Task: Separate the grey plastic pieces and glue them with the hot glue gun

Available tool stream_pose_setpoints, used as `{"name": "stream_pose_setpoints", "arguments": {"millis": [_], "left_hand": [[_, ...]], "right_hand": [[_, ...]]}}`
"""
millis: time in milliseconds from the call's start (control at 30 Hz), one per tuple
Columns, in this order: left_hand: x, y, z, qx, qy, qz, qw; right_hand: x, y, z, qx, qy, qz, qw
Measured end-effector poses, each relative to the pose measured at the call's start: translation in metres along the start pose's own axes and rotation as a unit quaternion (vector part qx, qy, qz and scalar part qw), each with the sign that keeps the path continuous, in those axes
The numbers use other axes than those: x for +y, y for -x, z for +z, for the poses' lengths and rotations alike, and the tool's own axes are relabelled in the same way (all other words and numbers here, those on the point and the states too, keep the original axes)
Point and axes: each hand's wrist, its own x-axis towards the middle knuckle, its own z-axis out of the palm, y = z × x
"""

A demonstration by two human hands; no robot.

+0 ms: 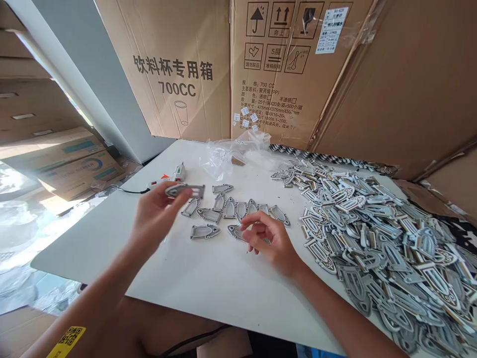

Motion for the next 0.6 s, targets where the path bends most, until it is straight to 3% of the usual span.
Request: {"name": "stream_pose_setpoints", "arguments": {"millis": [67,200,400,600], "left_hand": [[-0.006,-0.017,-0.015,0.046,-0.027,-0.047,0.997],[-0.03,-0.043,-0.045,0.04,-0.174,-0.178,0.968],[-0.068,-0.075,-0.076,-0.01,-0.228,-0.129,0.965],[-0.081,-0.092,-0.082,-0.051,-0.251,-0.107,0.961]], "right_hand": [[0.0,0.002,0.002,0.009,0.07,-0.029,0.997],[0.003,0.007,0.012,-0.024,0.194,-0.095,0.976],[0.003,0.012,0.021,-0.086,0.231,-0.12,0.962],[0.001,0.012,0.019,-0.1,0.232,-0.126,0.959]]}}
